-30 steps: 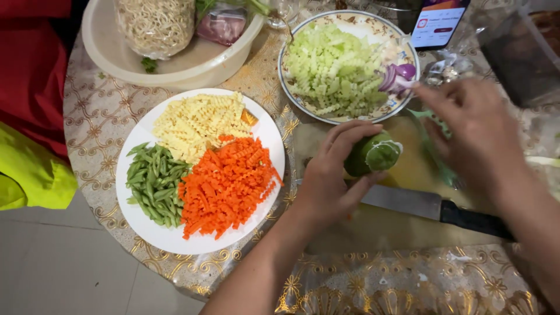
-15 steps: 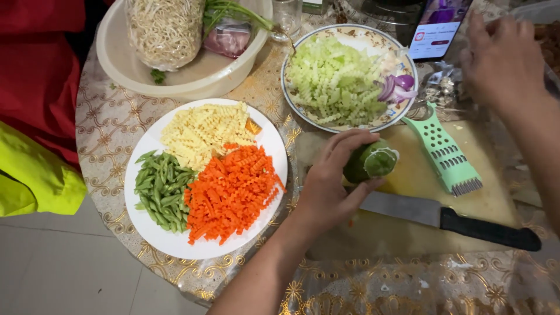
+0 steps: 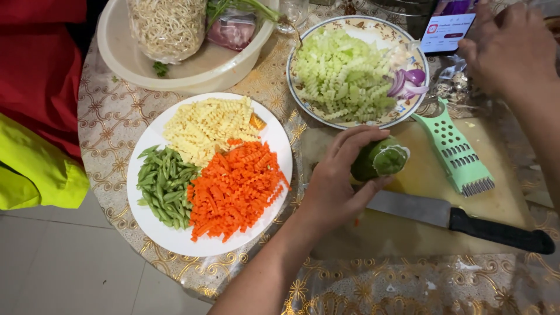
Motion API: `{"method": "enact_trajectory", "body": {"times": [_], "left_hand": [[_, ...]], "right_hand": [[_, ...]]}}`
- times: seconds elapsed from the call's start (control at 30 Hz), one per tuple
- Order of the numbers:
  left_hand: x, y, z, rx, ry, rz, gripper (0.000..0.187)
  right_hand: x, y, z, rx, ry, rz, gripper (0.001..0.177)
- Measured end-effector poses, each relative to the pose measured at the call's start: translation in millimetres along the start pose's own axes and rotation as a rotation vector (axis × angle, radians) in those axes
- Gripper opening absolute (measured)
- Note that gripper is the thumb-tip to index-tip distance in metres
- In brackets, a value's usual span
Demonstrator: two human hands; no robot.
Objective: Peeling a green vegetable using a kitchen knife on a cutting board
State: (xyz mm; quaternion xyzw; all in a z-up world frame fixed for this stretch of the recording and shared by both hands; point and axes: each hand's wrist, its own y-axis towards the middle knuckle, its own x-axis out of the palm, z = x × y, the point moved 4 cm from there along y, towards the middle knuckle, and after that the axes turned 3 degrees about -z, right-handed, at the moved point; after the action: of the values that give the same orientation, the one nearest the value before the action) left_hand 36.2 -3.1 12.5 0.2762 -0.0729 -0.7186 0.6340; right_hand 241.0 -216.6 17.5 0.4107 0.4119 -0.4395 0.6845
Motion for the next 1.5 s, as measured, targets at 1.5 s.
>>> {"method": "enact_trajectory", "body": {"times": [1.5], "left_hand": [[-1.8,-3.2,3.7,-0.04,0.15,-0.022,0.047]], "right_hand": [[-94.1,-154.8,-94.8,-0.289,1.121,0.243,0.025]]}}
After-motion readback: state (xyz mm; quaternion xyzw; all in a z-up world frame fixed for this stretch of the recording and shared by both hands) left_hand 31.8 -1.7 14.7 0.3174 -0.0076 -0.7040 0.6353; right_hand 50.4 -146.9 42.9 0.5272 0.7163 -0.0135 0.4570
